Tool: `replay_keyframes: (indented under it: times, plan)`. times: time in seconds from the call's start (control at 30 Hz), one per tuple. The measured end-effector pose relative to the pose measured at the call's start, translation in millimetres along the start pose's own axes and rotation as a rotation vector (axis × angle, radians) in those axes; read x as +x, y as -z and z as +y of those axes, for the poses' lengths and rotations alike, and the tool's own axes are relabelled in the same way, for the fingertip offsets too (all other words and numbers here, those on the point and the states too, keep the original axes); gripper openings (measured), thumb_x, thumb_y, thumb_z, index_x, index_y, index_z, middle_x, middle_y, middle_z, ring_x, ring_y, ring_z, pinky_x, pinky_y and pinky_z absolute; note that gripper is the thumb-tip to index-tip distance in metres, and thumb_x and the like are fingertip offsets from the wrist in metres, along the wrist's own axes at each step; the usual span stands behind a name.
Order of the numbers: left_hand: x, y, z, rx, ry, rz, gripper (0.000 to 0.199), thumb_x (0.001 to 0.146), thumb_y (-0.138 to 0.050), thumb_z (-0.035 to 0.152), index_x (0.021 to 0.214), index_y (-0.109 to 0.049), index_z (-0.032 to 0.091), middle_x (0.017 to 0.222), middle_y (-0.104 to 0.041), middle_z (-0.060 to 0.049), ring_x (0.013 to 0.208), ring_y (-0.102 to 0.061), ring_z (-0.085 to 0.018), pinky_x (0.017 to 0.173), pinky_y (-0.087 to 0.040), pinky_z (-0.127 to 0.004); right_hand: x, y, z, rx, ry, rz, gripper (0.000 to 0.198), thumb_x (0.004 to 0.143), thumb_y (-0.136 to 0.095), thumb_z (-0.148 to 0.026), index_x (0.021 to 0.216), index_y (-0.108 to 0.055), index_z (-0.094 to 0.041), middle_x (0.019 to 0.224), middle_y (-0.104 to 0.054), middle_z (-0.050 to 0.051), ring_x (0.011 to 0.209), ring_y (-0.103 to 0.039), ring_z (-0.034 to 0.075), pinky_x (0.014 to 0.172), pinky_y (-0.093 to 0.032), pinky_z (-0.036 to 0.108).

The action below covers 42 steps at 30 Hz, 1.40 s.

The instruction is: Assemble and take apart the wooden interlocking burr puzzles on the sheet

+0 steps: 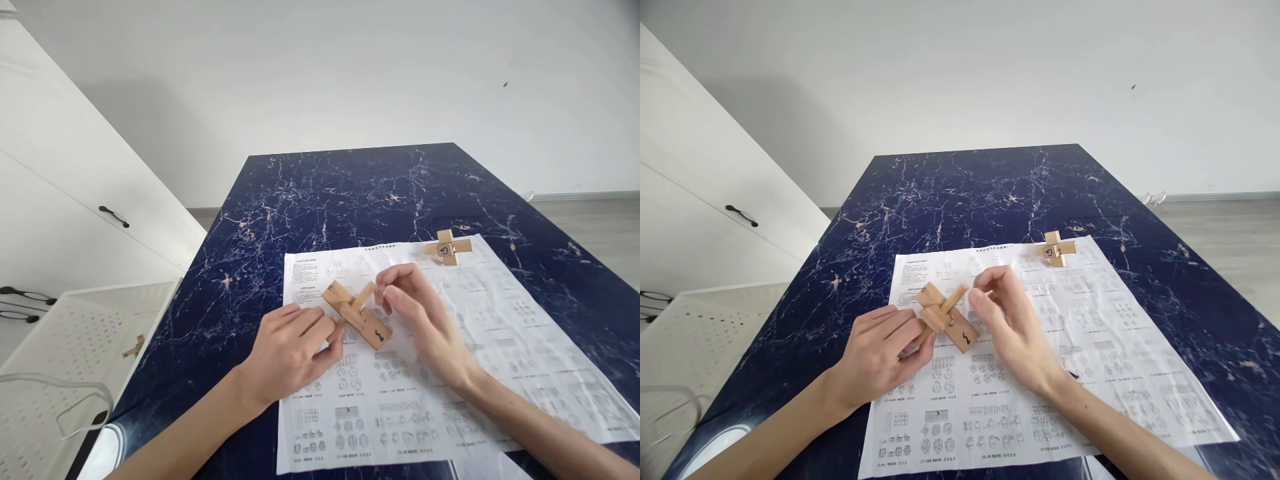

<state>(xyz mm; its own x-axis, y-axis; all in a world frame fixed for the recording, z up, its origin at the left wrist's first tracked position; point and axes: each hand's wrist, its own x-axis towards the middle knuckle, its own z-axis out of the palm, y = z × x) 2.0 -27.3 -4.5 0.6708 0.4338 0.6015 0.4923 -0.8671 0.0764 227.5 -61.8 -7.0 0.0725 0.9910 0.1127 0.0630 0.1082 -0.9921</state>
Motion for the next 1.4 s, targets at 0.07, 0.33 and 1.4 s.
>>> replay_keyframes:
  times: [0.07, 0.33, 1.4]
  plan:
    - [0, 1, -3, 0.018, 0.020, 0.000, 0.030, 0.101, -0.064, 0.014, 0.073, -0.055, 0.020, 0.059, -0.055, 0.007, 0.050, -0.048, -0.010, 0.054, -0.044, -0.029, -1, -1, 0, -0.105, -0.031, -0.129, 0.029, 0.108, -0.055, -0.050, 0.092, -0.057, -0.025, 0.081, -0.057, 0.000, 0.071, -0.051, 0.019, 0.064, -0.043, 0.033]
    - [-1, 2, -8, 0.034, 0.053, 0.055, 0.033, 0.099, -0.067, 0.012, 0.073, -0.048, 0.022, 0.059, -0.049, 0.008, 0.048, -0.045, -0.011, 0.053, -0.041, -0.031, -4, -6, -1, -0.277, 0.092, -0.320, 0.045, 0.113, -0.043, -0.045, 0.073, -0.046, -0.024, 0.064, -0.046, -0.004, 0.055, -0.040, 0.013, 0.054, -0.033, 0.030]
    - [-1, 18, -16, -1.264, 0.701, -0.311, 0.102, 0.078, -0.083, 0.077, 0.157, -0.039, 0.033, 0.142, -0.068, -0.015, 0.134, -0.064, -0.041, 0.115, -0.047, -0.063, -13, -6, 3, -0.330, 0.446, -0.329, 0.035, 0.103, -0.055, -0.024, 0.074, -0.037, -0.023, 0.057, -0.040, -0.008, 0.047, -0.037, 0.007, 0.049, -0.031, 0.022]
